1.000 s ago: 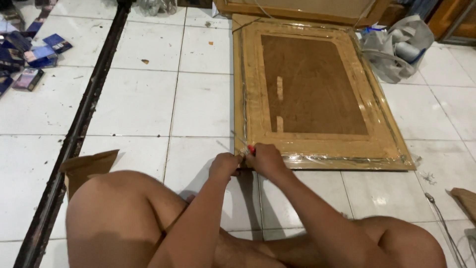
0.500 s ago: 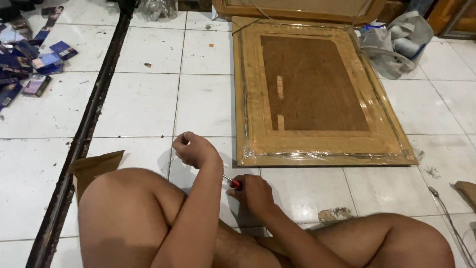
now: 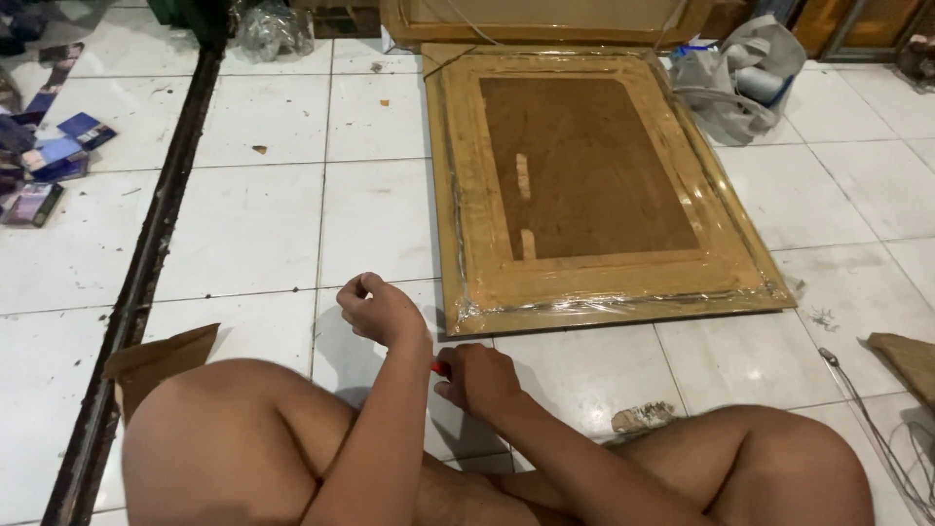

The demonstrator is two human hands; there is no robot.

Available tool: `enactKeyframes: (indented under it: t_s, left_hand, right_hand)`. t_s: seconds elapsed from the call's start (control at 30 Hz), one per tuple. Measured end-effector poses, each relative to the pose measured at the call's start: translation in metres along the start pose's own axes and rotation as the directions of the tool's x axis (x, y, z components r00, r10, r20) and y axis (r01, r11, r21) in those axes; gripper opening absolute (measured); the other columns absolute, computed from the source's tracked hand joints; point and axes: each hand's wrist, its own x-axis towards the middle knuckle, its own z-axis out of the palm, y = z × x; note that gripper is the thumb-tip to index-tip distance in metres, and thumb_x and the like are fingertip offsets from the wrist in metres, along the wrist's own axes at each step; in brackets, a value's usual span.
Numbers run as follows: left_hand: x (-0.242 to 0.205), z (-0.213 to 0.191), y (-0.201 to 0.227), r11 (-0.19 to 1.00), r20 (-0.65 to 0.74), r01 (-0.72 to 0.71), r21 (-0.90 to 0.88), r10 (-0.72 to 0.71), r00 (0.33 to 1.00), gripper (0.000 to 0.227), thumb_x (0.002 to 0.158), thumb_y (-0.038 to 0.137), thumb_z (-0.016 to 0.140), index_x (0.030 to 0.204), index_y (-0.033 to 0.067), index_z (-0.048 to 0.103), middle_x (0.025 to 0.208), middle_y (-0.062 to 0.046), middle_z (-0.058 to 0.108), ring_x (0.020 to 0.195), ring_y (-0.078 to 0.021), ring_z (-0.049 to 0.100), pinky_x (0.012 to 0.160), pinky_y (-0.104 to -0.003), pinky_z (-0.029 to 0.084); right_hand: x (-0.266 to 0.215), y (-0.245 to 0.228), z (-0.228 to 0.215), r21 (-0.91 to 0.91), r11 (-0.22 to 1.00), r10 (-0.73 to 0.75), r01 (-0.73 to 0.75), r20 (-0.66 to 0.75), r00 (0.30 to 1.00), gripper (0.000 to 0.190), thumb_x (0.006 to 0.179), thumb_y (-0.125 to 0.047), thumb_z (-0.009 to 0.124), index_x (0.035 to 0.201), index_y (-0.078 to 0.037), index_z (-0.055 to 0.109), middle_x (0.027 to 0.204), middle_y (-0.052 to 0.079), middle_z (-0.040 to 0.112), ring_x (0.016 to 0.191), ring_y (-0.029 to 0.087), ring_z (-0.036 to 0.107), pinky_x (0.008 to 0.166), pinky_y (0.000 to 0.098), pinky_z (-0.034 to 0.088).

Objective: The person uses a screwdriver to carefully pry and peel clear packing tape off the edges of a wooden picture frame lying on the floor. The person works along the perimeter of the frame, lifting the tape with the tool and pulling it away by hand.

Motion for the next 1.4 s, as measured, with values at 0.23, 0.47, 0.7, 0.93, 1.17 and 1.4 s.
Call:
enactKeyframes:
  t_s: [0.23,0.47,0.7,0.93,1.17,1.4]
  left_hand:
    - [0.015,0.020,-0.041,0.982,0.177,-0.053,0.183,0.021,0.984,0.026,0.110,0.030,0.063,0.129,0.0129,0.065,0.128,-0.011,0.061,0.129,-0.0419,0.059,0.104,-0.057,0.053]
    - [0.006,0.005,-0.021,0.983,0.198,0.039,0.180,-0.075,0.977,0.027,0.111,0.032,0.060,0.132,0.0158,0.065,0.128,-0.006,0.063,0.125,-0.0329,0.063,0.100,-0.048,0.056]
    - [-0.039,-0.034,0.041,0.984,0.264,0.171,-0.047,-0.153,0.952,0.036,0.109,0.026,0.059,0.140,0.0075,0.062,0.136,-0.014,0.061,0.136,-0.0311,0.058,0.114,-0.051,0.049]
    - [-0.008,-0.052,0.048,0.961,0.227,0.223,-0.165,-0.183,0.957,0.036,0.108,0.026,0.059,0.141,0.0113,0.059,0.145,-0.016,0.057,0.147,-0.0363,0.053,0.124,-0.058,0.043]
    - [-0.017,-0.050,0.034,0.973,0.204,0.183,-0.140,-0.152,0.967,0.031,0.108,0.023,0.057,0.137,0.0111,0.061,0.131,-0.011,0.059,0.131,-0.0288,0.058,0.112,-0.049,0.047]
    - [-0.006,0.004,-0.024,0.963,0.572,-0.141,0.231,-0.016,0.820,0.041,0.106,0.038,0.066,0.138,0.0130,0.069,0.137,-0.016,0.071,0.120,-0.0351,0.070,0.082,-0.046,0.062]
  right_hand:
    - [0.012,0.008,0.016,-0.047,0.997,0.067,-0.063,0.079,0.995,0.036,0.089,-0.019,0.081,0.121,-0.005,0.086,0.096,0.022,0.084,0.093,0.041,0.083,0.080,0.0579,0.068]
    - [0.005,0.001,0.004,-0.027,0.998,0.056,-0.054,0.093,0.994,0.036,0.082,-0.014,0.081,0.117,-0.005,0.087,0.098,0.024,0.084,0.098,0.048,0.082,0.084,0.0639,0.067]
    - [0.010,0.010,0.000,-0.119,0.993,0.019,-0.015,0.032,0.999,0.022,0.095,-0.022,0.083,0.116,-0.016,0.083,0.101,0.015,0.084,0.103,0.044,0.083,0.091,0.0601,0.066]
    - [0.013,0.004,-0.007,-0.046,0.997,0.069,-0.064,0.093,0.993,0.021,0.090,-0.015,0.081,0.111,-0.011,0.082,0.100,0.017,0.083,0.105,0.045,0.082,0.095,0.0593,0.066]
    - [0.022,0.041,0.008,0.246,0.962,0.115,-0.116,0.017,0.993,0.031,0.082,-0.024,0.092,0.107,-0.007,0.084,0.095,0.020,0.082,0.095,0.040,0.082,0.081,0.0515,0.064]
    - [-0.014,0.128,-0.159,0.800,0.536,0.537,-0.271,-0.075,0.840,0.028,0.097,-0.021,0.080,0.120,-0.007,0.074,0.070,0.009,0.052,0.046,0.019,0.055,0.031,0.0303,0.039]
